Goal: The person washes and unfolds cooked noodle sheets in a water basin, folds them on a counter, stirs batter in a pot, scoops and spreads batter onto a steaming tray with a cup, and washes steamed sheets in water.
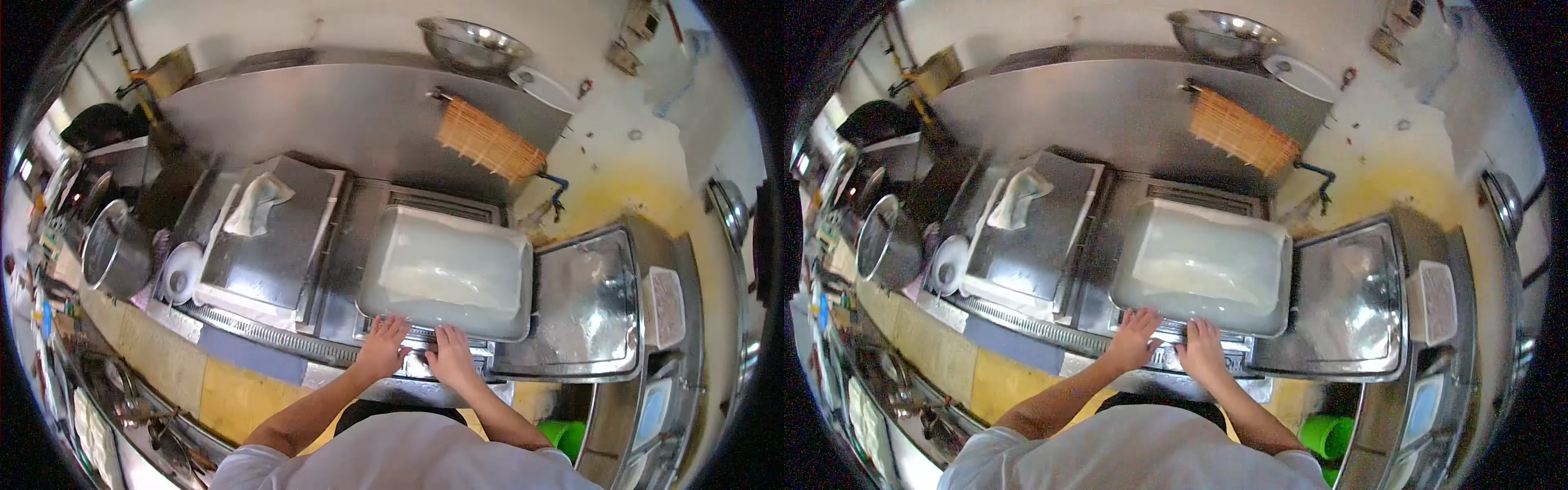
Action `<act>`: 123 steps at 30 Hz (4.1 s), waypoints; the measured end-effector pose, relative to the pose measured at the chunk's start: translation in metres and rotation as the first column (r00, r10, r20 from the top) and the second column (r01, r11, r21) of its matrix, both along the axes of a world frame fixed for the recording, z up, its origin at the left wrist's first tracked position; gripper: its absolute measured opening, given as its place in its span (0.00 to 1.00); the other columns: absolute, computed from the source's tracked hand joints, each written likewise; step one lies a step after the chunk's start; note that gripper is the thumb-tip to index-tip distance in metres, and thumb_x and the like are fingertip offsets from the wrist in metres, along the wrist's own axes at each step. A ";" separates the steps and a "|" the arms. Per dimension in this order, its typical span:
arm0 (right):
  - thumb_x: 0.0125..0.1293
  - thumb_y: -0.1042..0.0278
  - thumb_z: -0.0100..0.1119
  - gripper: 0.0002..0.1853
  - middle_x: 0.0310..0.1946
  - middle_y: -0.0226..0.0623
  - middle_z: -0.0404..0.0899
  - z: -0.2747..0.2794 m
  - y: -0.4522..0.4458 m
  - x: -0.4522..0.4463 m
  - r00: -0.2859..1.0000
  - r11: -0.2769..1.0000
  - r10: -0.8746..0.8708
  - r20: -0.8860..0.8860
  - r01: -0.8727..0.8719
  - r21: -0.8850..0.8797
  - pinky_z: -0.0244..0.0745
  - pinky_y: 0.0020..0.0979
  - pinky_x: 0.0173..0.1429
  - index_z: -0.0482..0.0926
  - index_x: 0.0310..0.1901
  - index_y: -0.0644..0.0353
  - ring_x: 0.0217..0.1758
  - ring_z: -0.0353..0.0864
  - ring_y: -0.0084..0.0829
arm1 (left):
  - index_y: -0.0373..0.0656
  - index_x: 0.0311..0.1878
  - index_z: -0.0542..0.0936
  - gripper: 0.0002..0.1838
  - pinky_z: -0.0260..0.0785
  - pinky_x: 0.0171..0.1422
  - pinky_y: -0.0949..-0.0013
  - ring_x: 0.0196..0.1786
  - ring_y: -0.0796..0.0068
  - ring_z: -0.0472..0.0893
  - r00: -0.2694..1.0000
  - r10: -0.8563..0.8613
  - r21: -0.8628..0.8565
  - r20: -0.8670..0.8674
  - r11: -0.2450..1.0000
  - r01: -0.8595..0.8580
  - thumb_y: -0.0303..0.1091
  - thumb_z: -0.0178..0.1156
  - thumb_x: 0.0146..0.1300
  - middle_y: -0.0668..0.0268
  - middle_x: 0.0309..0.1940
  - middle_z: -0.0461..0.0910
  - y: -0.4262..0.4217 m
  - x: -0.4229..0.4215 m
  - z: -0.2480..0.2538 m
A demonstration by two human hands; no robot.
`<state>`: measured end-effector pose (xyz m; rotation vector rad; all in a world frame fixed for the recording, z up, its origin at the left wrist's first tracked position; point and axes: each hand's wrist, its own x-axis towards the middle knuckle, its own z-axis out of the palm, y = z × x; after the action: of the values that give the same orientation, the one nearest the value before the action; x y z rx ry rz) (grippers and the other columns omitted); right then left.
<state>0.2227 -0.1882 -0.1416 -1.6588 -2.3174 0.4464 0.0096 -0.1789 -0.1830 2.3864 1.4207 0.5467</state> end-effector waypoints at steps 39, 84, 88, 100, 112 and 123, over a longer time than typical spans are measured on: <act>0.66 0.58 0.65 0.34 0.74 0.63 0.61 0.044 -0.326 -0.423 -0.067 -0.104 0.974 -0.216 -0.981 -0.164 0.61 0.49 0.78 0.70 0.69 0.68 0.75 0.62 0.60 | 0.42 0.51 0.86 0.15 0.71 0.70 0.52 0.64 0.44 0.78 -0.250 0.907 -0.207 0.339 -0.187 -0.960 0.38 0.69 0.64 0.46 0.67 0.75 -0.559 -0.193 0.041; 0.66 0.64 0.66 0.31 0.71 0.62 0.67 0.025 -0.709 -0.790 -0.856 -0.844 0.498 -0.141 -0.441 -0.306 0.66 0.46 0.75 0.70 0.68 0.68 0.73 0.67 0.59 | 0.38 0.38 0.88 0.17 0.76 0.57 0.52 0.52 0.49 0.84 -0.930 -0.362 -0.194 -0.070 -0.909 0.369 0.45 0.67 0.66 0.50 0.47 0.85 -1.057 -0.306 -0.021; 0.66 0.64 0.66 0.31 0.70 0.62 0.67 0.025 -0.724 -0.790 -0.841 -0.821 0.526 -0.126 -0.463 -0.335 0.67 0.46 0.75 0.71 0.67 0.68 0.73 0.67 0.59 | 0.36 0.47 0.83 0.19 0.76 0.61 0.52 0.59 0.50 0.80 -0.930 -0.242 -0.345 -0.276 -0.879 0.330 0.44 0.67 0.65 0.50 0.53 0.81 -1.078 -0.318 -0.018; 0.66 0.67 0.66 0.29 0.67 0.61 0.71 0.027 -0.781 -0.806 -0.881 -0.864 0.452 -0.140 -0.394 -0.313 0.71 0.46 0.71 0.71 0.66 0.69 0.69 0.72 0.59 | 0.43 0.40 0.86 0.14 0.76 0.59 0.55 0.54 0.55 0.83 -0.945 -0.164 -0.379 -0.284 -0.886 0.268 0.43 0.71 0.59 0.56 0.46 0.86 -1.081 -0.323 -0.017; 0.67 0.67 0.65 0.28 0.66 0.61 0.72 0.024 -0.807 -0.819 -0.899 -0.886 0.411 -0.153 -0.355 -0.298 0.73 0.46 0.70 0.71 0.66 0.69 0.67 0.74 0.59 | 0.41 0.46 0.84 0.16 0.76 0.58 0.55 0.52 0.52 0.84 -0.980 -0.182 -0.532 -0.082 -0.823 0.198 0.42 0.68 0.63 0.54 0.46 0.87 -1.082 -0.317 -0.033; 0.66 0.65 0.65 0.29 0.62 0.61 0.77 0.019 -0.967 -0.797 -0.935 -0.925 0.258 -0.244 -0.166 -0.341 0.73 0.45 0.69 0.73 0.66 0.70 0.65 0.77 0.57 | 0.40 0.38 0.87 0.16 0.77 0.52 0.59 0.44 0.57 0.87 -0.966 -0.113 -0.566 -0.234 -0.792 0.230 0.43 0.76 0.54 0.53 0.39 0.88 -1.080 -0.326 0.007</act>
<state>-0.5742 -1.1553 -0.1222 -1.7351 1.6599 -0.4279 -0.3161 -1.2585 -0.1759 1.9853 -2.2850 -1.0934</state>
